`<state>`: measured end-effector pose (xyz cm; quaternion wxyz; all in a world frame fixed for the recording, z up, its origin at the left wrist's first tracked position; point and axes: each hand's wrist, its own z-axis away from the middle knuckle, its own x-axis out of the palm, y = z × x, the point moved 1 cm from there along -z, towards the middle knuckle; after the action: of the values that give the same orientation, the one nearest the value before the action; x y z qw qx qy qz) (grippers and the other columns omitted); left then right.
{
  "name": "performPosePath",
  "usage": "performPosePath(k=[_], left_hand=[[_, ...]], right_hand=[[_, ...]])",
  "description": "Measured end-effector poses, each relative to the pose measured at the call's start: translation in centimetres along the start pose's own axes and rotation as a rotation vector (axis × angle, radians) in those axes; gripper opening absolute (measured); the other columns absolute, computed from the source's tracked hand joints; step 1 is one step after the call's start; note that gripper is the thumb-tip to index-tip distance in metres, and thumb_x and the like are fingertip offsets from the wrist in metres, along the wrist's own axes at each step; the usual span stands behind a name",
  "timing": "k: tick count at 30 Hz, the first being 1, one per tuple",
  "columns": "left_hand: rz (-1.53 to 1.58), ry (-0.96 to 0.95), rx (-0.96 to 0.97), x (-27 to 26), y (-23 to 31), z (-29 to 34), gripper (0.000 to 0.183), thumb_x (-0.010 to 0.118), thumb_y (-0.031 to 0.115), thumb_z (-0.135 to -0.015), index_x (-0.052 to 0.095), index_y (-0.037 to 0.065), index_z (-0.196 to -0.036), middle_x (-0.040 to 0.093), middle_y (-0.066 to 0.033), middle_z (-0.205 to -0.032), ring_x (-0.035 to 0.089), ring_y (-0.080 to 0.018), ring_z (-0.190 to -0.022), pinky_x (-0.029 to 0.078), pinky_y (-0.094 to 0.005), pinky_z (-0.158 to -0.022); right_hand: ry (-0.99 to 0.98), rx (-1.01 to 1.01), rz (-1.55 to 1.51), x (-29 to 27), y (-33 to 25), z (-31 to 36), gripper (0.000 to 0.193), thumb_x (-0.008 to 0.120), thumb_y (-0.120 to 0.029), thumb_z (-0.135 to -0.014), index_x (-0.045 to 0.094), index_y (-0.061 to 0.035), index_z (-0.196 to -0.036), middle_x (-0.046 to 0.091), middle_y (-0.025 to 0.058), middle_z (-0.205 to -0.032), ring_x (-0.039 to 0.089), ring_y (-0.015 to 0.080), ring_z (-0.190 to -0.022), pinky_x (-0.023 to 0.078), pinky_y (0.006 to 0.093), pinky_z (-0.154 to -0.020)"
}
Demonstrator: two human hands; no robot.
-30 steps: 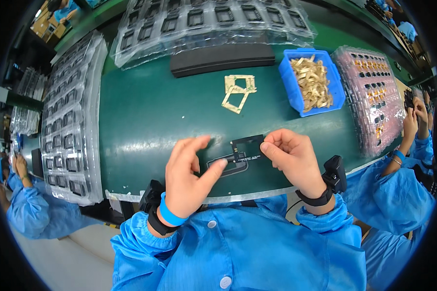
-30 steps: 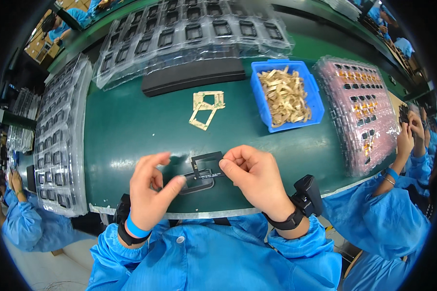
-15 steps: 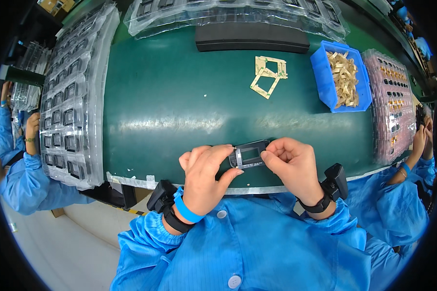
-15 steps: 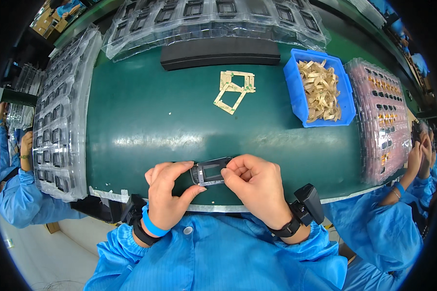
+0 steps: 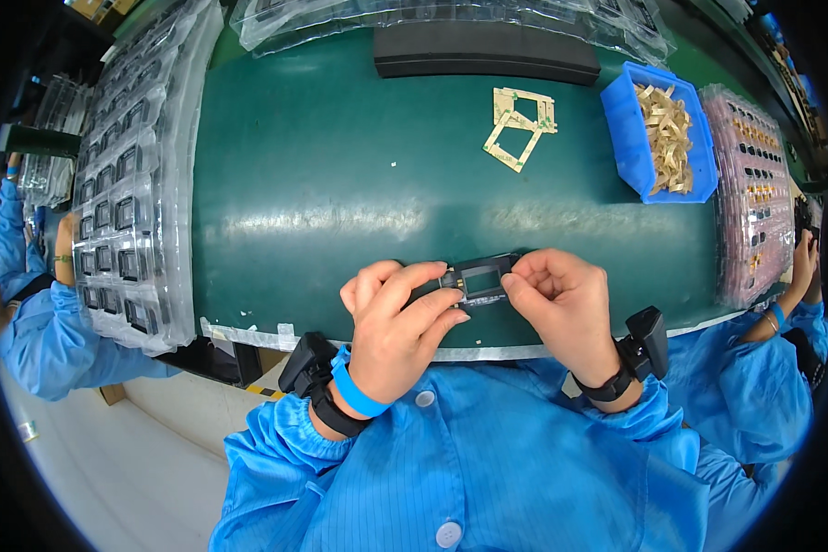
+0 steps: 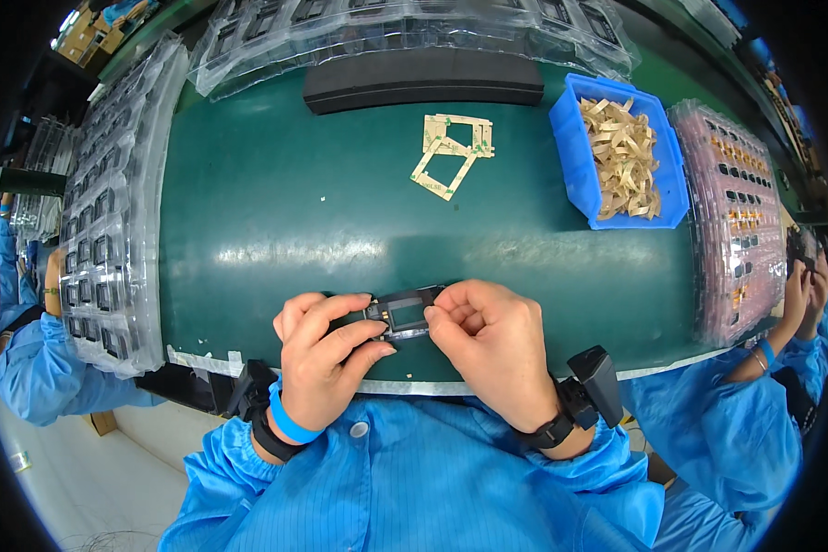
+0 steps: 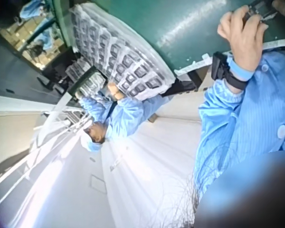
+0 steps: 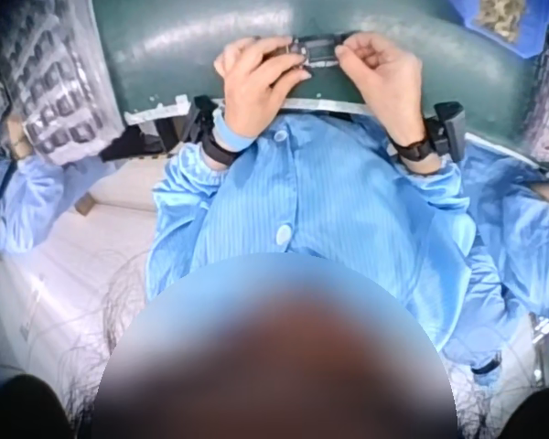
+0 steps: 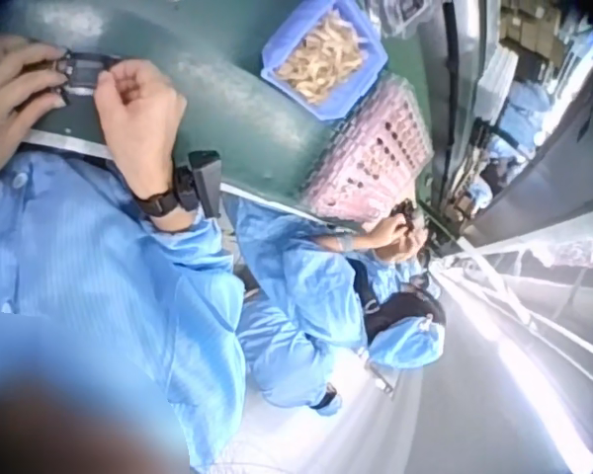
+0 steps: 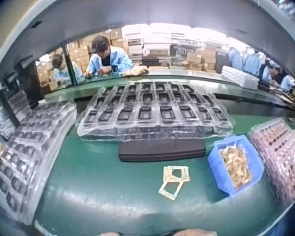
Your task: Assembling small electronic components into plastic housings on a production line.
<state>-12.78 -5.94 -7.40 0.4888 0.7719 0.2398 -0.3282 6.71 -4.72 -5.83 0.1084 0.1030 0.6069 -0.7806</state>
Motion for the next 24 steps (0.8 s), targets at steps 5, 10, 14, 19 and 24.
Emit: performPosePath(k=[5,10,14,19,24], left_hand=[[-0.010,-0.007,0.009,0.00,-0.04,0.01,0.026,0.083,0.018,-0.064,0.074,0.013,-0.088,0.066,-0.0006,-0.109,0.051,-0.0250,-0.098,0.035,-0.0373,-0.085],[-0.011,-0.005,0.001,0.03,0.13,0.05,0.026,0.083,0.018,-0.065,0.074,0.013,-0.089,0.066,-0.0009,-0.109,0.051,-0.0255,-0.097,0.036,-0.0376,-0.085],[-0.002,-0.006,0.004,0.14,0.11,0.20,0.026,0.083,0.017,-0.066,0.075,0.013,-0.090,0.066,-0.0015,-0.109,0.051,-0.0257,-0.097,0.036,-0.0375,-0.085],[0.005,0.002,0.012,0.25,0.10,0.30,0.026,0.083,0.017,-0.067,0.075,0.013,-0.091,0.066,-0.0012,-0.110,0.051,-0.0237,-0.097,0.033,-0.0372,-0.086],[0.006,0.015,0.029,0.40,0.07,0.29,0.026,0.082,0.018,-0.068,0.074,0.013,-0.092,0.065,-0.0011,-0.112,0.051,-0.0220,-0.097,0.031,-0.0368,-0.087]], right_hand=[[0.007,0.001,0.005,0.02,-0.18,0.04,0.009,0.071,-0.003,-0.083,0.066,0.0036,-0.082,0.064,0.0036,-0.068,0.059,0.0053,-0.058,0.047,0.0210,-0.052],[0.018,-0.007,0.018,0.04,0.02,0.08,0.008,0.071,-0.003,-0.083,0.066,0.0033,-0.082,0.064,0.0036,-0.068,0.059,0.0050,-0.058,0.046,0.0209,-0.051],[0.017,-0.004,-0.003,0.00,0.13,0.18,0.009,0.071,-0.004,-0.083,0.066,0.0029,-0.081,0.064,0.0034,-0.067,0.058,0.0049,-0.057,0.046,0.0207,-0.051],[0.023,-0.019,0.017,-0.02,0.10,0.21,0.009,0.071,-0.004,-0.083,0.065,0.0029,-0.080,0.063,0.0034,-0.067,0.058,0.0051,-0.057,0.046,0.0208,-0.050],[0.040,-0.054,0.027,0.07,0.11,0.17,0.009,0.071,-0.003,-0.083,0.065,0.0032,-0.081,0.064,0.0041,-0.068,0.059,0.0060,-0.057,0.046,0.0210,-0.050]])
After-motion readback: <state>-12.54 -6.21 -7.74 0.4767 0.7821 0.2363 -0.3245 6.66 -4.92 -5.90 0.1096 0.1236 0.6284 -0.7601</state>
